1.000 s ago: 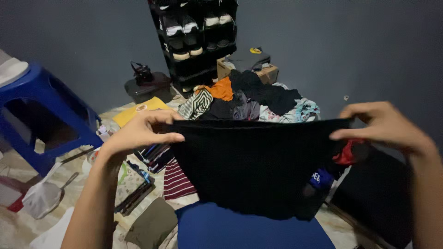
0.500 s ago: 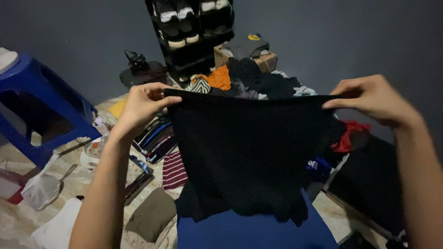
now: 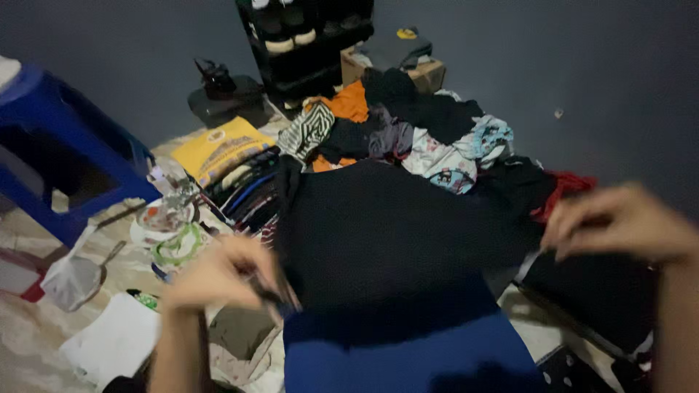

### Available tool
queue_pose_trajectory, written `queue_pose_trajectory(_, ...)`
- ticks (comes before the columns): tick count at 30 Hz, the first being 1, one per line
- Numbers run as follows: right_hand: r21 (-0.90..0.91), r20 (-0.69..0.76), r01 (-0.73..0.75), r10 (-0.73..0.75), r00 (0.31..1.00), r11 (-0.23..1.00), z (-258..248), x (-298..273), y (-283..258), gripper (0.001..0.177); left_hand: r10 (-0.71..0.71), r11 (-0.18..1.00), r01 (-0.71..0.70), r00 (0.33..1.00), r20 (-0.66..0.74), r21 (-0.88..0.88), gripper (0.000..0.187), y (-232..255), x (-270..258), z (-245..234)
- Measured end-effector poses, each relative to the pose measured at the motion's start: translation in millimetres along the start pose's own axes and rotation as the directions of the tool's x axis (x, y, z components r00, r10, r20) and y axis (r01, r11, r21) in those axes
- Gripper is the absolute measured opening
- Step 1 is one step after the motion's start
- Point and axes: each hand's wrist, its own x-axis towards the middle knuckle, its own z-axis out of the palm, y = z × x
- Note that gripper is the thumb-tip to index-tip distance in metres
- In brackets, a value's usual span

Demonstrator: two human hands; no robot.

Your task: The person folds a white shirt, a child's patterned garment, and a piece of black fabric by hand on a blue surface on the floor.

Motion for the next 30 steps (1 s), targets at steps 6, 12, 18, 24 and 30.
queue_pose_trajectory(6,-0.029,0.423,-0.636,0.586,0.691,0.771,115.3,-37.6,100.4,0.017,-0.19,0.981,0.178,0.848,0.495,0.073,0.028,-135.1,-45.3,137.7)
queue_pose_trajectory(12,0.087,0.607,-0.484,0.34,0.719,0.871,161.9,-45.4,177.7,0.025,-0.1,0.955,0.214,0.885,0.454,-0.207,0.019,-172.6,-61.1,161.8)
queue_pose_trajectory(18,0.008,-0.03,-0.431,0.431,0.902,0.902,189.8,33.6,159.2,0.039,-0.394,0.816,0.542,0.775,-0.494,0.199,0.038,-226.8,14.5,105.3)
queue_pose_trajectory(24,-0.402,-0.213,-0.574,0.537,0.816,0.714,242.9,163.8,238.2,0.087,-0.871,0.073,0.981,0.149,-0.468,0.178,0.095,-309.4,77.5,63.8)
queue_pose_trajectory(30,-0.283,0.12,-0.591,0.64,0.759,0.755,279.8,238.5,300.9,0.099,-0.832,0.203,0.968,0.249,-0.497,0.145,0.07,-409.5,77.4,66.5)
